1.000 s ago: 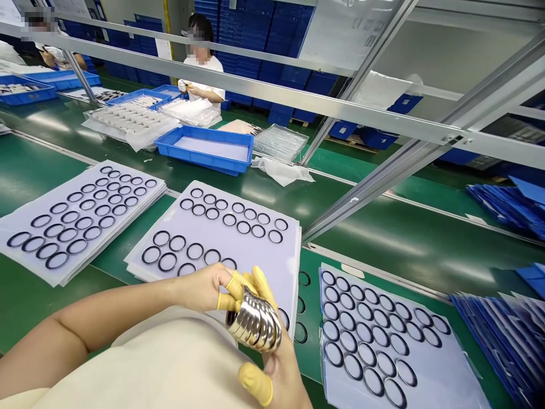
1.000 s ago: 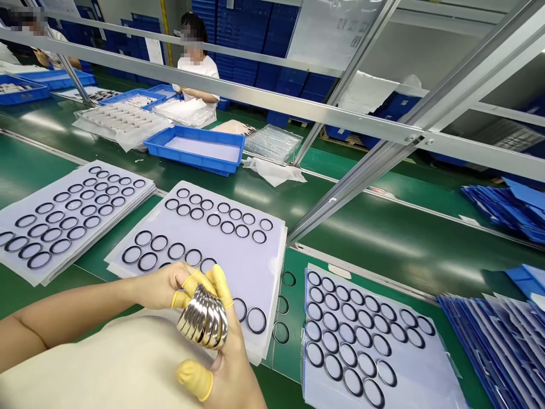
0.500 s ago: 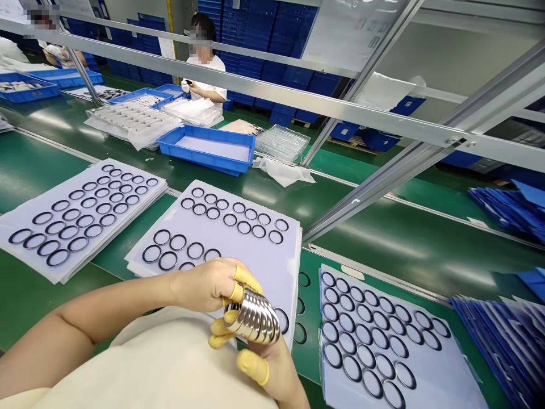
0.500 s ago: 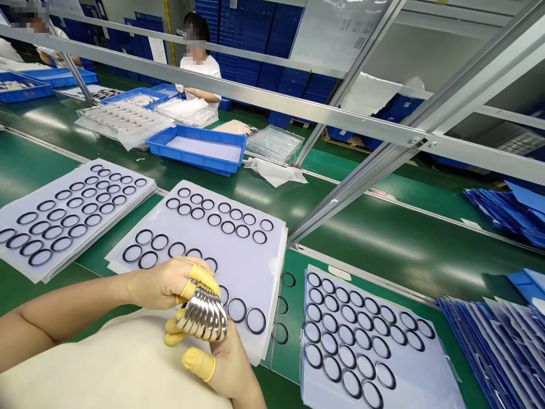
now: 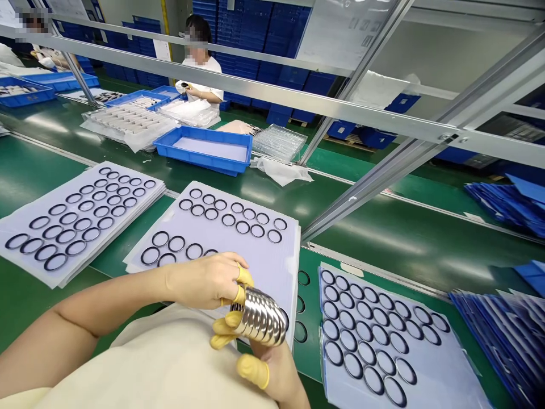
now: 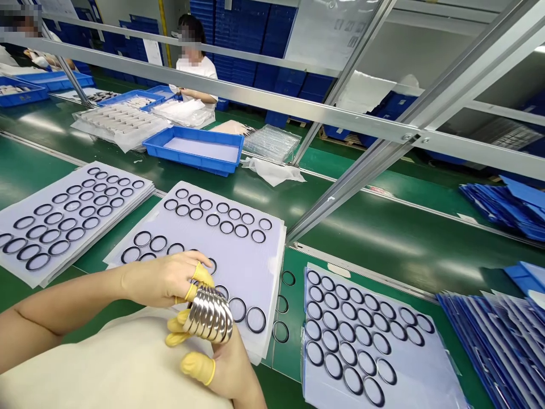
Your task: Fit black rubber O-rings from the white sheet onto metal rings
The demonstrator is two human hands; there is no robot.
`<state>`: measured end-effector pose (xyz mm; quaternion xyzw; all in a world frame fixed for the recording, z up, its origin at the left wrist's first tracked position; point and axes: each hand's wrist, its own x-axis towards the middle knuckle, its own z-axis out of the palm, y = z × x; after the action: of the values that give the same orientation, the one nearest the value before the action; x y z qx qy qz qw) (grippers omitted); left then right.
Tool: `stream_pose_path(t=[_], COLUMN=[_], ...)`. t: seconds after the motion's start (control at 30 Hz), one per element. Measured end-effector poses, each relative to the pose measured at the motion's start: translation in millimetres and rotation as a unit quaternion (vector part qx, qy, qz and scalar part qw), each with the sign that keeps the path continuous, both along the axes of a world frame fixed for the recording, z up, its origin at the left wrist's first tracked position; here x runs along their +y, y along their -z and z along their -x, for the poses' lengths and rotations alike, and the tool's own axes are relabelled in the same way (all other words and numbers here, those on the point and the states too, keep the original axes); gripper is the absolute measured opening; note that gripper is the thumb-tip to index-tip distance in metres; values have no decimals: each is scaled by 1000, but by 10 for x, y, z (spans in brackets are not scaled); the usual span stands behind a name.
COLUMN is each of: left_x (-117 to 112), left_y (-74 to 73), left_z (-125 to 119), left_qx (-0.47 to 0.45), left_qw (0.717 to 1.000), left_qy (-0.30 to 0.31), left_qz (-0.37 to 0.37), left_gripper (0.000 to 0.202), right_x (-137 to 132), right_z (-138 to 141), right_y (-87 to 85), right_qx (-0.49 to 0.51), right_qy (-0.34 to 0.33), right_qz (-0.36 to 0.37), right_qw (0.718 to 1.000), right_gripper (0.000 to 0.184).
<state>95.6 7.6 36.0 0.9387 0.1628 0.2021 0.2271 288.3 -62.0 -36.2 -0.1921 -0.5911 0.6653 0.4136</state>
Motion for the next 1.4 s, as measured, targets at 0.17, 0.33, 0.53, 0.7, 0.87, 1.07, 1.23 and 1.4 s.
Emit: stream_pose_path(t=[0.17,0.33,0.53,0.7,0.87,1.07,1.23,1.4], left_x=[89,80,8,-26,-82,-124,-150,-183], left_y=[-127,145,328,320,415,443,397,457], left_z=[166,103,70,50,-35,-118,-209,-245], left_qx=[162,117,67,6,-80,-95,-129,-202], left_qw=[955,809,818,848,819,747,740,810], left_qy=[91,221,201,148,80,-48,-55,-33], left_qz=[233,532,534,509,563,656,658,549], left_gripper=[10,33,51,69,62,36,27,23], right_x=[25,96,134,85,55,31,-15,-67], right_z=[8,-20,-147,-131,-103,-76,-62,-80], right_y=[-119,-181,-160,-214,-250,-238,-232,-185], right_qx=[-123,-245,-266,-261,-275,-306,-309,-275], right_qy=[56,68,53,82,102,145,186,217], right_qz=[-49,-118,-217,-180,-169,-252,-264,-188], right_qw=[990,960,938,945,941,906,894,918], right_gripper=[28,21,70,88,93,83,84,79])
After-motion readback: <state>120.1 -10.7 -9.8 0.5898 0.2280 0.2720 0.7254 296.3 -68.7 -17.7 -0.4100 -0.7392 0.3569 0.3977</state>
